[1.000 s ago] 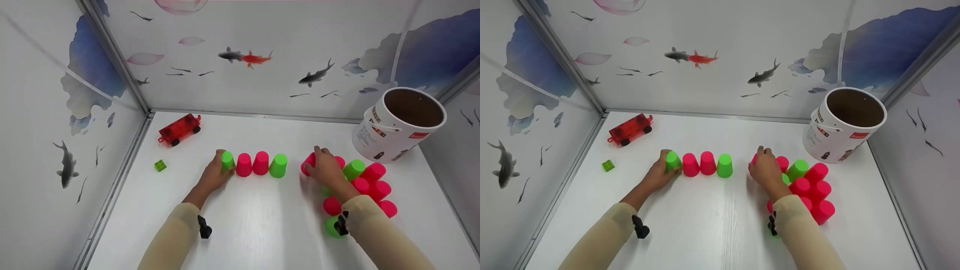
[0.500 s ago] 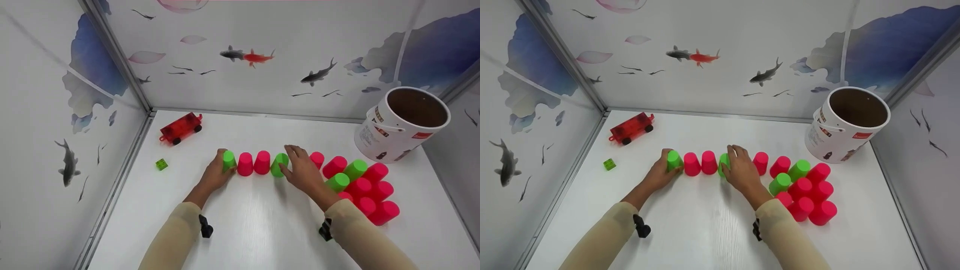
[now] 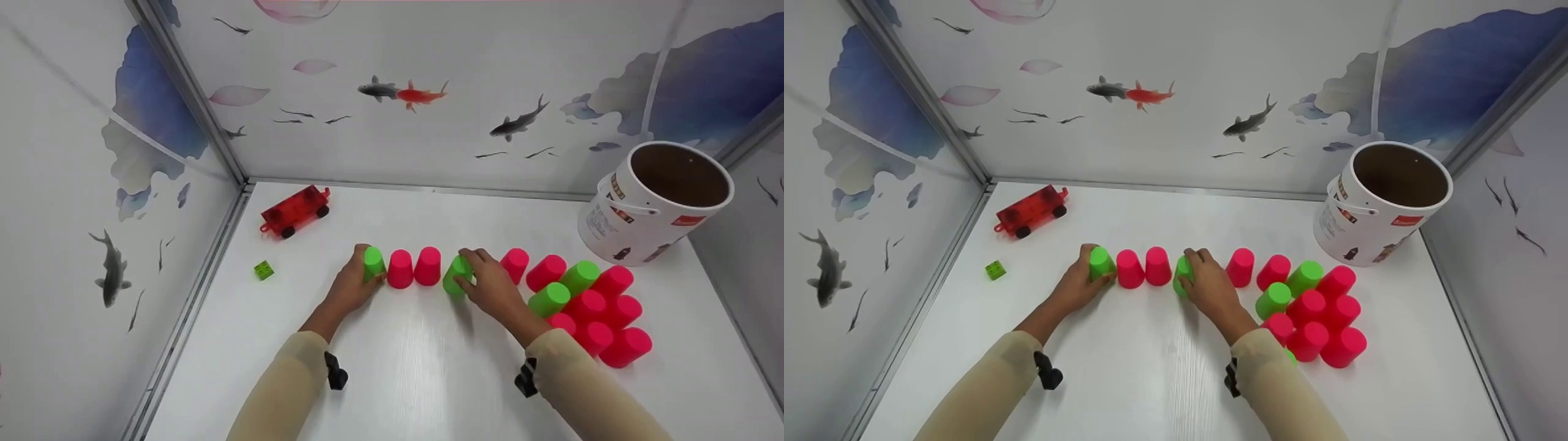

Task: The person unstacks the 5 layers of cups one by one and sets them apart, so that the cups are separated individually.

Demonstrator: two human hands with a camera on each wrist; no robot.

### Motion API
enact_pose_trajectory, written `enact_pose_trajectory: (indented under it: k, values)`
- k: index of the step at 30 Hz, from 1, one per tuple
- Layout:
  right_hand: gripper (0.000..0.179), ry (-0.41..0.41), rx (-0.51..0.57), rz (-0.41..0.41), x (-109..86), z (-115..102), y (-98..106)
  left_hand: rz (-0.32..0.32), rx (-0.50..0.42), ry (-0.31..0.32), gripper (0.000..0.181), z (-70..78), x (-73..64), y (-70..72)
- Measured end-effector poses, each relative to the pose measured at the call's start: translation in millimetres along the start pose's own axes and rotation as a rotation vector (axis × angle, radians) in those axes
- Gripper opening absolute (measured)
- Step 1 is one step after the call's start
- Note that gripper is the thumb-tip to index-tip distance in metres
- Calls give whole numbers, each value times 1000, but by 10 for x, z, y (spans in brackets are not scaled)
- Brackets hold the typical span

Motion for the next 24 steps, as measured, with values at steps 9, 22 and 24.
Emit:
enact_pose_trajectory:
  k: [9,22,24]
  values:
    - [74,17,29,-49,-440,282,197,-6,-11,-3,65,-1,-8,-10]
    - [74,-59,-23,-111,-736,598,297,-15,-14,14,66,5,-1,-14]
    - [75,-63,-31,-105,-744,609,303,-18,-14,17,66,4,5,-19]
Point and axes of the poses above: each hand's wrist, its own x-axis towards the middle knuckle, its own y-axis out of the back of the hand, z = x × y, the point moved 3 cm from there along x, towards the middle knuckle, and after that the axes turned 12 degrees about -z, right-handed, at the moved point
